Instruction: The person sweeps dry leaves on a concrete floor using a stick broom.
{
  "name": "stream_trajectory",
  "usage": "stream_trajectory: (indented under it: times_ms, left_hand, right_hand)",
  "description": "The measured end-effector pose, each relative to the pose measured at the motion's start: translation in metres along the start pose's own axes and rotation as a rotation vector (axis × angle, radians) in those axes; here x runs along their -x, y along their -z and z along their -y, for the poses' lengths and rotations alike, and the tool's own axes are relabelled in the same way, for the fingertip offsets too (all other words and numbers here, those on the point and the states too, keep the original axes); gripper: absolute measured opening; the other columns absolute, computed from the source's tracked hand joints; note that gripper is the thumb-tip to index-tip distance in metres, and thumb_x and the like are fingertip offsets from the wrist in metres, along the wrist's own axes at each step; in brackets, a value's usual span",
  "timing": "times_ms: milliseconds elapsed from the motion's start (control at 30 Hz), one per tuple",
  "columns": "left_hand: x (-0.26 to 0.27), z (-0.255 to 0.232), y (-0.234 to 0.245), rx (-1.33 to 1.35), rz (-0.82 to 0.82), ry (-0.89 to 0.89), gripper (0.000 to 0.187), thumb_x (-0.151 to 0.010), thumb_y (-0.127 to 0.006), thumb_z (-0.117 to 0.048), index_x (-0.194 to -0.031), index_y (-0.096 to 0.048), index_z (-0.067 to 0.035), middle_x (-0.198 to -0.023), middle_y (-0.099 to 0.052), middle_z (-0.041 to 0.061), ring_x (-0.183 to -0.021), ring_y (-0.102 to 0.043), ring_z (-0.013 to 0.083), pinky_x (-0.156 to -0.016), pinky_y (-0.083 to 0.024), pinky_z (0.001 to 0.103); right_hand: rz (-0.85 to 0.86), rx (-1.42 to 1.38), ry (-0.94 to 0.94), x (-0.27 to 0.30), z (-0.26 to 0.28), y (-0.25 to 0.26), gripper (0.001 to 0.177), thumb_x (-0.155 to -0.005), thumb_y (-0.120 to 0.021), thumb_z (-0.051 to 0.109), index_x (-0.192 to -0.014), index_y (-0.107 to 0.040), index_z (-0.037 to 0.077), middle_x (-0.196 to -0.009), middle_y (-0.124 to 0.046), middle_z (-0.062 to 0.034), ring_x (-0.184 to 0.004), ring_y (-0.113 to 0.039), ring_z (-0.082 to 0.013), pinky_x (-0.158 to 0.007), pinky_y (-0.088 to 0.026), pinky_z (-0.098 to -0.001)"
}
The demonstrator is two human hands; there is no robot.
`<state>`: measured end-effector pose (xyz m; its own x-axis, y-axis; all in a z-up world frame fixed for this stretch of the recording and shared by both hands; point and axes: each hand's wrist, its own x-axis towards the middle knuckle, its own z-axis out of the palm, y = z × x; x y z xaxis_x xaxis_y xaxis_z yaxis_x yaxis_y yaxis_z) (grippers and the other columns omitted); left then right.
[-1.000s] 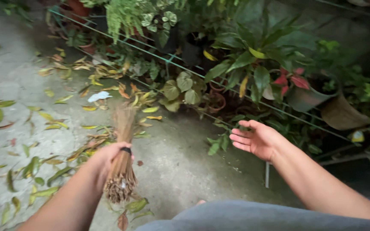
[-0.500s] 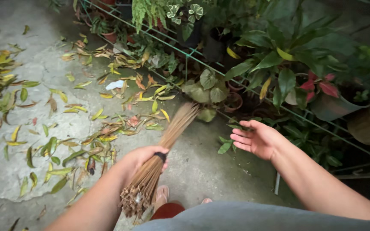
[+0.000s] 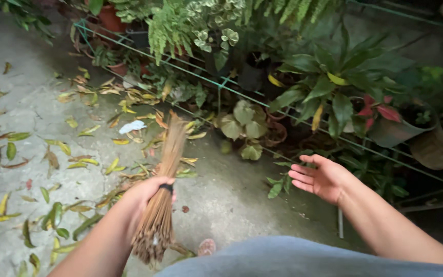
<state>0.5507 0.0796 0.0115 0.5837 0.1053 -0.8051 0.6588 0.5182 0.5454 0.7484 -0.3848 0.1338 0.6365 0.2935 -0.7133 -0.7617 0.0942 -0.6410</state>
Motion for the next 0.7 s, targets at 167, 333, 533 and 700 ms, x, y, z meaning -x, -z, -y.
stream_trajectory:
  times_ms: [167,333,533,700]
  left_hand:
    - [0.02,-0.054,-0.018,-0.096,0.373,0.036,0.036,-0.09,-0.067,-0.037,-0.076,-0.063,-0.004,-0.061,-0.066,0.007,-0.046,-0.062,0.0204,-0.042,-0.054,0.035]
    - [-0.045,-0.075,-0.031,-0.019,0.382,0.194,0.034,-0.092,-0.064,-0.035,-0.082,-0.062,-0.003,-0.065,-0.067,0.012,-0.052,-0.065,0.0265,-0.049,-0.056,0.04]
    - [-0.092,-0.074,0.062,0.076,0.191,0.119,0.026,-0.095,-0.062,-0.03,-0.096,-0.059,-0.003,-0.072,-0.068,0.014,-0.059,-0.067,0.0287,-0.056,-0.057,0.045]
    - [-0.093,-0.076,0.132,0.141,0.073,0.041,0.024,-0.095,-0.059,-0.025,-0.101,-0.058,-0.001,-0.074,-0.069,0.016,-0.063,-0.068,0.0314,-0.062,-0.06,0.049]
  right_hand:
    - [0.03,-0.006,0.016,-0.012,-0.01,-0.061,0.044,-0.1,-0.048,0.028,-0.14,-0.049,0.01,-0.139,-0.059,-0.0187,-0.122,-0.064,-0.0352,-0.104,-0.052,-0.0511]
    - [0.055,-0.014,0.013,-0.017,-0.016,-0.102,0.048,-0.099,-0.047,0.027,-0.145,-0.046,0.01,-0.141,-0.057,-0.0183,-0.123,-0.063,-0.0349,-0.104,-0.052,-0.0504]
    - [0.034,0.018,0.019,-0.018,-0.022,-0.114,0.047,-0.1,-0.046,0.026,-0.144,-0.046,0.012,-0.14,-0.058,-0.0167,-0.123,-0.063,-0.0337,-0.104,-0.053,-0.0496]
    - [-0.003,-0.014,0.026,-0.022,-0.02,-0.116,0.041,-0.099,-0.046,0.029,-0.136,-0.049,0.011,-0.137,-0.059,-0.0183,-0.12,-0.064,-0.0353,-0.102,-0.053,-0.0512]
